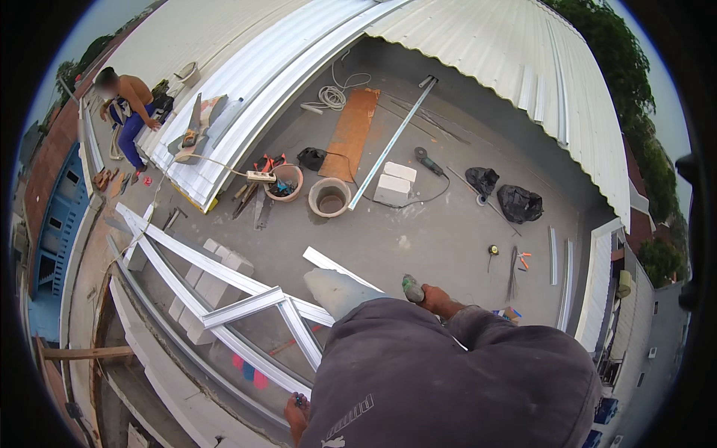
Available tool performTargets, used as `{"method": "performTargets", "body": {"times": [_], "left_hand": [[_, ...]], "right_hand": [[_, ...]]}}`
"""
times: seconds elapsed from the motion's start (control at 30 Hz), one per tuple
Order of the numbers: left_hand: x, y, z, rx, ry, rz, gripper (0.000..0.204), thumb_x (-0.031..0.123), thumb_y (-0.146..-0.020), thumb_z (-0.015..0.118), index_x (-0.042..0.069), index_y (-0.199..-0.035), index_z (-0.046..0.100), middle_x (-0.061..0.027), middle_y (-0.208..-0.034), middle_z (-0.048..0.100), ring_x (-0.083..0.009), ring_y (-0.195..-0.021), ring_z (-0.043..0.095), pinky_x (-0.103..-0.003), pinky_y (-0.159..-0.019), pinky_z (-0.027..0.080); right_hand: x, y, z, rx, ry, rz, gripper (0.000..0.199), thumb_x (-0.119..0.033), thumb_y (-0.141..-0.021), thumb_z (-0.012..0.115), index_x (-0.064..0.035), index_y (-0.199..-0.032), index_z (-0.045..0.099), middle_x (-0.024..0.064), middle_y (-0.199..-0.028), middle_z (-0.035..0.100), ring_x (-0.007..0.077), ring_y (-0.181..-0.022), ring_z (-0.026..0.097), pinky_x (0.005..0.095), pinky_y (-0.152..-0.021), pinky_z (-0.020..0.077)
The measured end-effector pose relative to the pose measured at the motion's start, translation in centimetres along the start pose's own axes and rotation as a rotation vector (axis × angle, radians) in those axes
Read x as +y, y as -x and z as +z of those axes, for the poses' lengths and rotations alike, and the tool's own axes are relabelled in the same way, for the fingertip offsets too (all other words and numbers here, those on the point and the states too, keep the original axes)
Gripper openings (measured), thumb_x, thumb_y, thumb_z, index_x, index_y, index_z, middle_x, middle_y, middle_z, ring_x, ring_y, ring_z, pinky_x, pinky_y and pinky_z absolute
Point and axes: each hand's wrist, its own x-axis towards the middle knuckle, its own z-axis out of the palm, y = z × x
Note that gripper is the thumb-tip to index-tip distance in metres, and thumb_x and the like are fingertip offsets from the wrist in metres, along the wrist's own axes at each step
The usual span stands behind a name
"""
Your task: The person assembles a metal frame structure on a rooftop using a cordless drill to fasten screws into aluminum profiles. They cut a profile with an angle grinder, then continue drilling to join the frame pieces.
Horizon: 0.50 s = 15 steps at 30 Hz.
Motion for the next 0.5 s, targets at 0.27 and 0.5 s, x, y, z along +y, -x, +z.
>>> {"method": "performTargets", "body": {"times": [0.27, 0.5], "left_hand": [[9.3, -4.7, 2.7, -0.286, -0.462, 0.144, 0.028, 0.016, -0.099, 0.052, 0.003, -0.122, 0.061, -0.0069, -0.103, 0.063, -0.0169, -0.088, 0.061, -0.032, -0.078, 0.051], [20.1, 0.4, 17.6, -0.326, -0.142, 0.089, 0.017, 0.028, -0.101, 0.061, 0.013, -0.094, 0.057, -0.0013, -0.088, 0.057, -0.0138, -0.077, 0.056, -0.028, -0.062, 0.042]], "right_hand": [[12.2, 10.6, 5.2, 0.044, -0.207, 0.48, 0.043, -0.03, -0.086, 0.066, -0.0002, -0.116, 0.071, 0.0274, -0.115, 0.073, 0.0446, -0.111, 0.07, 0.0493, -0.097, 0.056], [15.9, 10.6, 9.9, 0.05, -0.428, 0.675, 0.043, -0.026, -0.086, 0.067, 0.0003, -0.118, 0.074, 0.0261, -0.121, 0.073, 0.041, -0.118, 0.069, 0.0472, -0.102, 0.0557]]}}
